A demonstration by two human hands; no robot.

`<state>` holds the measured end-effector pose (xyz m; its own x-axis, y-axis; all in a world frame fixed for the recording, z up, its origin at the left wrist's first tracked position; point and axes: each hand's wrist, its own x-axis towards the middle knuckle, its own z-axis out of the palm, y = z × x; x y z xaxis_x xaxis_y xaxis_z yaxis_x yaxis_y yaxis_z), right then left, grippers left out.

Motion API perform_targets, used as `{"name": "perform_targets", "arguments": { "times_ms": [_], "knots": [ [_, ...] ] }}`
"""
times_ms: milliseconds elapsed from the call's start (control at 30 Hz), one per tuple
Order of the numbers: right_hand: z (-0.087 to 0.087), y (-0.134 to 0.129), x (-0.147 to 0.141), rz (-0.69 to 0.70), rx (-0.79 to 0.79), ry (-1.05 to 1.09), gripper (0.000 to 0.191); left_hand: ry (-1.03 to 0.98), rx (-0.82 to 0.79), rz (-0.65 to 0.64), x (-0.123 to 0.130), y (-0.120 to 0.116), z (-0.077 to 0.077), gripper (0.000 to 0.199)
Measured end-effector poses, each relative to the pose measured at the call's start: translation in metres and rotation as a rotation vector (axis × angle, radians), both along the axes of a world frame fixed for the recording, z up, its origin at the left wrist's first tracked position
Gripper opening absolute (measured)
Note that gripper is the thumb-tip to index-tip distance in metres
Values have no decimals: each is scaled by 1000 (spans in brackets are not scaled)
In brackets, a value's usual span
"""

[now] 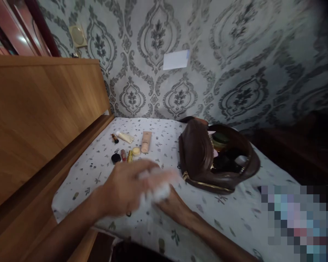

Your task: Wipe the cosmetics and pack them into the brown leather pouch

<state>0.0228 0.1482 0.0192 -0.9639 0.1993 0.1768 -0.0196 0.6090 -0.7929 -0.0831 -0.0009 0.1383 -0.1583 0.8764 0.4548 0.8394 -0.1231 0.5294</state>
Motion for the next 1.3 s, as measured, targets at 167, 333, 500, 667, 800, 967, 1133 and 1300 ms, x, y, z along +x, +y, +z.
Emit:
{"name": "perform_targets", "arguments": {
  "times_ms": [167, 333, 500, 667, 800, 967, 1133, 1300],
  "knots": [
    [-27, 3, -15, -88, -550, -71, 35, 165, -324, 480, -89, 54, -50, 51],
    [-27, 11, -14, -154, -739, -90, 45, 257, -470, 502, -113, 77, -95, 47],
    [-28, 12, -10, -129, -745, -95, 46, 356, -562, 531, -104, 89, -107, 33],
    [-34, 12, -12, -116, -731, -143, 45, 405, -565, 572, -106, 91, -113, 29],
    [-34, 13, -11, -110, -720, -119, 44, 406, -545, 606, -105, 93, -113, 27],
    [-35, 14, -11, -101, -742, -153, 45, 380, -517, 680, -99, 97, -112, 27],
    [-33, 14, -11, -110, -695, -109, 42, 331, -486, 666, -99, 97, -112, 27],
    [-29, 14, -9, -154, -739, -31, 45, 274, -408, 579, -86, 90, -102, 38]
  ]
}}
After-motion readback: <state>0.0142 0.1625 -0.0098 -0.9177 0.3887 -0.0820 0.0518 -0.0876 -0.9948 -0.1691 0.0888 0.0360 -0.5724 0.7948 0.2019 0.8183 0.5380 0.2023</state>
